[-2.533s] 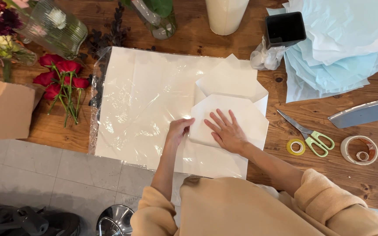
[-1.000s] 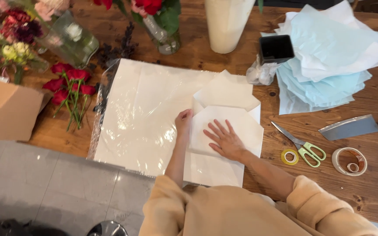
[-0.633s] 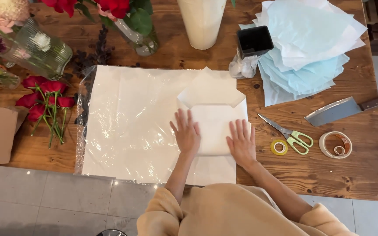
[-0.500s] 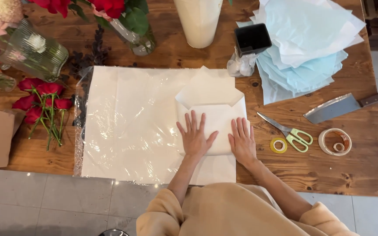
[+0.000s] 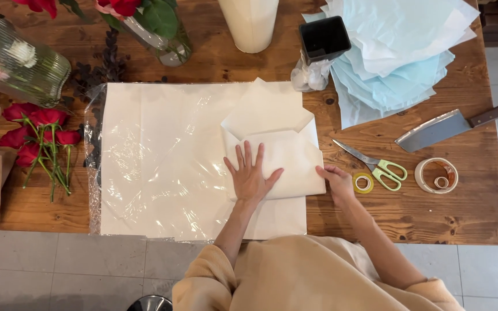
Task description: The person folds a large sheet of white paper on a wooden table, creating a triangular shape by folding the corners inward and pressing the creases. They repeat this folding process multiple times to form a structured paper cone.
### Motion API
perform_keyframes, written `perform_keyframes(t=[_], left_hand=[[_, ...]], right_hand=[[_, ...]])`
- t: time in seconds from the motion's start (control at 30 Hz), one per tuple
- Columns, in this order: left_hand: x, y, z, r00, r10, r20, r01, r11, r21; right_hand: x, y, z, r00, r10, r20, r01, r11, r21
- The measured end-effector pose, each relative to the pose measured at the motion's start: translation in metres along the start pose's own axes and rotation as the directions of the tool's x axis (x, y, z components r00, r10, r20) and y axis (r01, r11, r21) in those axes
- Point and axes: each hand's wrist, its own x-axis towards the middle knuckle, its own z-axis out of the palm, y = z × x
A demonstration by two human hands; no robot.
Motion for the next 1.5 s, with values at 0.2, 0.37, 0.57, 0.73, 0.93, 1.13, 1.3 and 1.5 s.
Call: perform_keyframes(t=[0.2, 0.37, 0.57, 0.73, 0.93, 1.13, 1.3, 1.5], left_hand=[[-0.001, 0.002, -0.005, 1.0, -0.008, 0.001, 0.008, 1.0, -0.026], [0.0, 0.002, -0.003, 1.0, -0.024, 0.008, 0.024, 0.999, -0.03], [0.001, 0.003, -0.001, 0.999, -0.051, 0.007, 0.051, 0.999, -0.015], [0.001, 0.004, 0.0, 0.998, -0.06, -0.015, 0.06, 0.998, 0.0], [0.003, 0.002, 0.005, 0.999, -0.044, -0.031, 0.045, 0.999, 0.023], [0.002, 0.003, 0.006, 0.999, -0.035, -0.033, 0.037, 0.998, 0.054], [0.005, 0.001, 0.008, 0.999, -0.019, -0.038, 0.021, 0.998, 0.052], [0.004, 0.001, 0.006, 1.0, -0.015, -0.016, 0.016, 0.998, 0.058]], right_hand=[[-0.011, -0.048, 0.008, 0.984, 0.17, 0.06, -0.176, 0.978, 0.109], [0.011, -0.06, 0.014, 0.973, 0.191, 0.132, -0.201, 0.977, 0.072], [0.013, -0.085, 0.027, 0.961, 0.228, 0.156, -0.231, 0.973, 0.0], [-0.012, -0.09, 0.018, 0.976, 0.15, 0.159, -0.144, 0.988, -0.051], [-0.043, -0.069, -0.017, 0.977, 0.116, 0.177, -0.095, 0.988, -0.12], [-0.049, -0.054, -0.035, 0.961, 0.16, 0.227, -0.125, 0.979, -0.163], [-0.062, -0.049, -0.043, 0.933, 0.246, 0.261, -0.206, 0.963, -0.173], [-0.046, -0.046, -0.045, 0.912, 0.279, 0.3, -0.246, 0.959, -0.143]])
